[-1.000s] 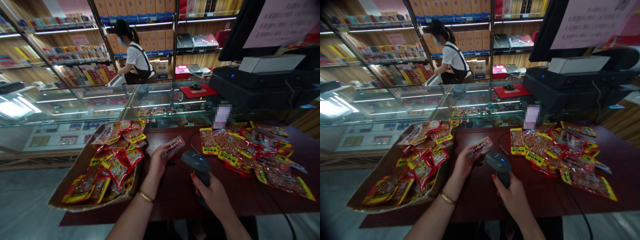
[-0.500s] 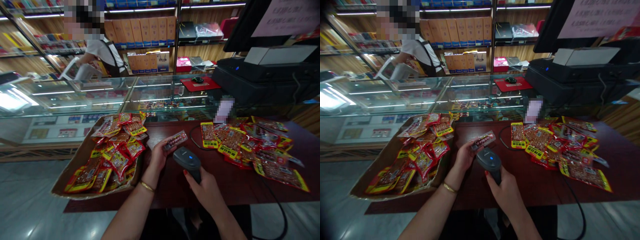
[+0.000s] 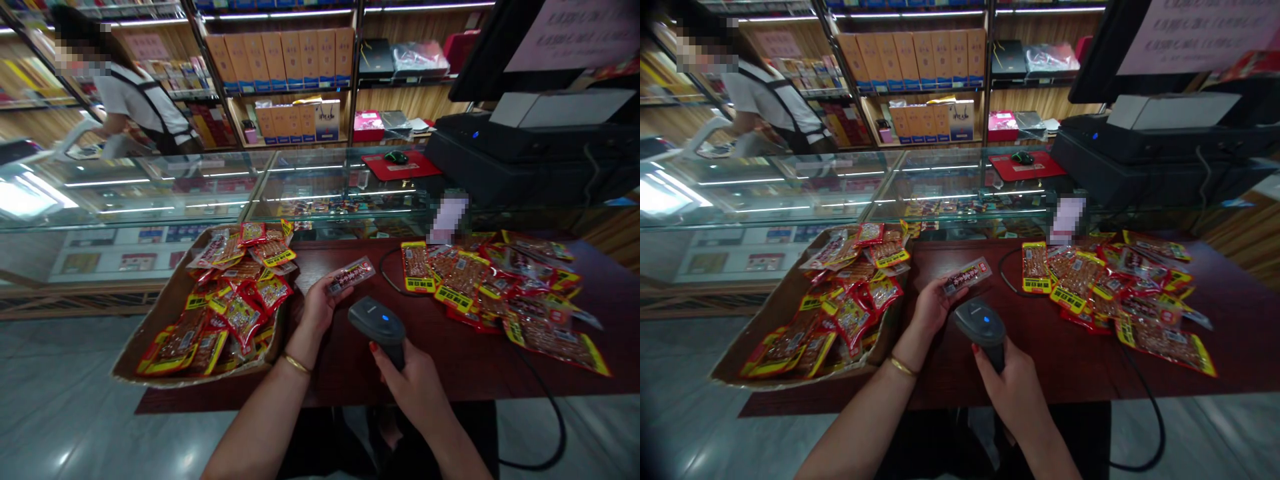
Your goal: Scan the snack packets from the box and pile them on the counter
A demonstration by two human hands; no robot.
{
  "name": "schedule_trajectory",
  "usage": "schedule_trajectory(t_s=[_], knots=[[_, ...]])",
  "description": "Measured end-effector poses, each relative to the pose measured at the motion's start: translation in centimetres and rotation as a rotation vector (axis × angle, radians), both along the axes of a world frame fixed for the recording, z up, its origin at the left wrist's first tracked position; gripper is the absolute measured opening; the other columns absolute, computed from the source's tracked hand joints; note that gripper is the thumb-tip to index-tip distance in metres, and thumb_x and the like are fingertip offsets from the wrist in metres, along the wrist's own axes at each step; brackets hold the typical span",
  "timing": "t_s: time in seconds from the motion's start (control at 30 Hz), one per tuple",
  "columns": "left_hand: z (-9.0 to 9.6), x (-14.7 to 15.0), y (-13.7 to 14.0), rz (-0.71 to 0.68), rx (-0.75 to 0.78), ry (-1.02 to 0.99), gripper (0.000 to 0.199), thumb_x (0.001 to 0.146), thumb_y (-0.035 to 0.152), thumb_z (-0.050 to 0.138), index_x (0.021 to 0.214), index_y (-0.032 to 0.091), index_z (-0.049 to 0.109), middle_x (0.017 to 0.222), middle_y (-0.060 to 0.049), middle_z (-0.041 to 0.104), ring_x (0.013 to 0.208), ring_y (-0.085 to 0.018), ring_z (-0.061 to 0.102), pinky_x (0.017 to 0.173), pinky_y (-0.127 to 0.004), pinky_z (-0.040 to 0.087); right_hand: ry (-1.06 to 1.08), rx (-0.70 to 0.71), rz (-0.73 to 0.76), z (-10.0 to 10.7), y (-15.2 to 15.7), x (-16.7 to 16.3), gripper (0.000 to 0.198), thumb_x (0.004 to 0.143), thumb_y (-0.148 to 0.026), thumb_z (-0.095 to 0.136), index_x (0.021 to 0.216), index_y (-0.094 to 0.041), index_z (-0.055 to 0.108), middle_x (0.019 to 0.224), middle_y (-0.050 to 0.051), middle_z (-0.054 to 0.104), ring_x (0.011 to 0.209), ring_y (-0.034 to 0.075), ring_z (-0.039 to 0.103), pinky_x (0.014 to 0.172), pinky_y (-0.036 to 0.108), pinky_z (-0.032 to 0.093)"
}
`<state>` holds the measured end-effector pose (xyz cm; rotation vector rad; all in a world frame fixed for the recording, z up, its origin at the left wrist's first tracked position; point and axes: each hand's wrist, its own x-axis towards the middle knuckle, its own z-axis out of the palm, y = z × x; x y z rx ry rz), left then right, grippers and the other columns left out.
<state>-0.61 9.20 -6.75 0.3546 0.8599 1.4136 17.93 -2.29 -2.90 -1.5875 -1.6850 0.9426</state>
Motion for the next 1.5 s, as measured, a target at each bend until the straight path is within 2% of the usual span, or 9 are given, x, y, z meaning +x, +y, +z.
schedule_trajectory(t_s=[0.2, 0.33, 0.67, 0.83, 1.03, 1.17, 1.3, 1.4, 1.5], knots=[[-0.6, -0.4, 0.2, -0.125, 0.016, -0.053, 0.030, 0.085, 0.022, 0.058, 0.107, 0.009, 0.074, 0.113, -0.017, 0.076, 0.105, -0.029, 0.073, 0.107, -0.048, 0.051, -0.017, 0.024, 0.010, 0.0, 0.1, -0.2, 0.036, 0.095, -0.052, 0.054, 0.096, -0.020, 0.071, 0.056, 0.002, 0.069, 0.053, 0.024, 0.068, 0.059, 0.031, 0.049], [-0.3, -0.2, 0.1, -0.057, 0.027, -0.007, 0.029, 0.081, 0.021, 0.062, 0.104, 0.010, 0.075, 0.115, -0.016, 0.076, 0.108, -0.030, 0.071, 0.102, -0.049, 0.054, -0.023, 0.049, 0.008, 0.1, 0.3, -0.1, 0.038, 0.096, -0.053, 0.052, 0.096, -0.021, 0.071, 0.058, 0.003, 0.070, 0.055, 0.025, 0.069, 0.060, 0.032, 0.050], [0.7, 0.7, -0.6, -0.038, 0.112, 0.090, 0.030, 0.081, 0.026, 0.068, 0.109, 0.014, 0.074, 0.118, -0.011, 0.074, 0.106, -0.025, 0.069, 0.083, -0.033, 0.058, 0.062, -0.006, -0.064, 1.4, 0.0, 1.4, 0.036, 0.095, -0.051, 0.056, 0.102, -0.018, 0.070, 0.063, 0.003, 0.073, 0.053, 0.023, 0.070, 0.057, 0.030, 0.050], [2.2, 6.9, 1.4, -0.203, 0.090, 0.129, 0.029, 0.082, 0.028, 0.073, 0.107, 0.013, 0.074, 0.113, -0.013, 0.074, 0.095, -0.023, 0.070, 0.075, -0.029, 0.058, 0.134, -0.039, -0.164, 3.0, -0.9, 4.4, 0.036, 0.094, -0.055, 0.056, 0.093, -0.020, 0.066, 0.059, 0.002, 0.071, 0.053, 0.023, 0.069, 0.056, 0.029, 0.050], [6.1, 18.5, 8.3, -0.434, 0.028, 0.131, 0.015, 0.089, 0.018, 0.061, 0.101, 0.013, 0.067, 0.101, -0.013, 0.074, 0.087, -0.018, 0.071, 0.086, -0.033, 0.057, 0.134, -0.036, -0.315, 3.0, -1.5, 8.0, 0.044, 0.092, -0.065, 0.055, 0.085, -0.022, 0.062, 0.059, 0.002, 0.068, 0.054, 0.021, 0.067, 0.054, 0.029, 0.050], [7.6, 21.5, 10.2, -0.556, -0.016, 0.296, 0.007, 0.081, 0.011, 0.065, 0.087, 0.009, 0.068, 0.080, -0.011, 0.072, 0.073, -0.018, 0.068, 0.078, -0.034, 0.057, 0.147, -0.007, -0.377, 2.8, -1.0, 8.7, 0.048, 0.088, -0.069, 0.057, 0.080, -0.022, 0.062, 0.058, 0.002, 0.069, 0.053, 0.021, 0.065, 0.053, 0.029, 0.049], [7.6, 16.6, 6.2, -0.403, -0.013, 0.428, 0.025, 0.074, 0.008, 0.070, 0.099, 0.013, 0.071, 0.100, -0.010, 0.074, 0.083, -0.017, 0.067, 0.078, -0.029, 0.055, 0.219, -0.013, -0.335, 2.3, -0.2, 7.8, 0.050, 0.084, -0.071, 0.058, 0.078, -0.022, 0.062, 0.054, 0.001, 0.066, 0.049, 0.020, 0.063, 0.052, 0.029, 0.050], [8.5, 8.3, -0.4, -0.185, 0.199, 0.650, 0.039, 0.080, 0.014, 0.065, 0.118, 0.019, 0.069, 0.124, -0.011, 0.071, 0.097, -0.018, 0.069, 0.079, -0.027, 0.055, 0.129, -0.094, -0.318, 1.5, 0.3, 6.8, 0.049, 0.077, -0.071, 0.061, 0.074, -0.022, 0.063, 0.055, 0.003, 0.070, 0.050, 0.023, 0.066, 0.051, 0.031, 0.051], [11.2, -1.6, -7.3, -0.034, 0.280, 1.023, 0.028, 0.090, 0.026, 0.056, 0.111, 0.020, 0.073, 0.105, -0.009, 0.076, 0.091, -0.019, 0.071, 0.080, -0.030, 0.055, 0.050, -0.180, -0.222, 0.4, 0.8, 5.9, 0.046, 0.072, -0.069, 0.065, 0.073, -0.023, 0.065, 0.055, 0.004, 0.072, 0.054, 0.026, 0.070, 0.052, 0.032, 0.052]])
